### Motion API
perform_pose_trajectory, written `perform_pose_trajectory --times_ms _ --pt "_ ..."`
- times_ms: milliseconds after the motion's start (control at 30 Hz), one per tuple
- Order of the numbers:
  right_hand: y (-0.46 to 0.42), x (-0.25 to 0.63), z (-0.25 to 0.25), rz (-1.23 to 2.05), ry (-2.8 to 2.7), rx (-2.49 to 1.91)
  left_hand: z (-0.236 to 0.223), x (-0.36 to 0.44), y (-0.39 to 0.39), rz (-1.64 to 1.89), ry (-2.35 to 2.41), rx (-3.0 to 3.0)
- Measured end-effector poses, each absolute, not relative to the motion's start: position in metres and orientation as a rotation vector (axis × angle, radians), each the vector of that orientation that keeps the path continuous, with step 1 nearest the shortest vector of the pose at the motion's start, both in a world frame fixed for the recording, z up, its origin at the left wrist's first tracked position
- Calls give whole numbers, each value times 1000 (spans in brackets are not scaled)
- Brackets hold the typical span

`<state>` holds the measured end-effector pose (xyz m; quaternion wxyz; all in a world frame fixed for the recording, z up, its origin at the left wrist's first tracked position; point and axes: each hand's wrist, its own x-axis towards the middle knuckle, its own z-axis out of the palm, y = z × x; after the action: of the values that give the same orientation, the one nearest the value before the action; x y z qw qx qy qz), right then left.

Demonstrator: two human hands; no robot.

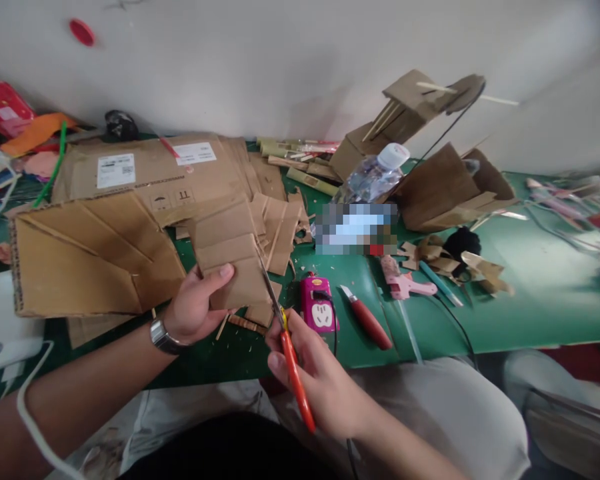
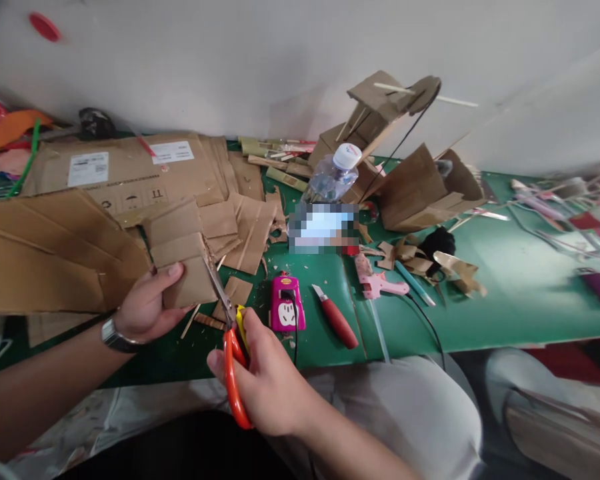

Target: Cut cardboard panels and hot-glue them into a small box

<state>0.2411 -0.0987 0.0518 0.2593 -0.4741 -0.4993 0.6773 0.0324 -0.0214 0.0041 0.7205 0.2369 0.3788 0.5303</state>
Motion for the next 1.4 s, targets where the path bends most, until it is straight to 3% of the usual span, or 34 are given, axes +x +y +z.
perform_pose_trajectory --times_ms 433,1400 --pt "-96 237 47 1867 -1040 -1126 1 44 -31 1173 946 572" --pt "-91 240 45 1874 -1114 -1211 -16 36 -35 1113 997 736"
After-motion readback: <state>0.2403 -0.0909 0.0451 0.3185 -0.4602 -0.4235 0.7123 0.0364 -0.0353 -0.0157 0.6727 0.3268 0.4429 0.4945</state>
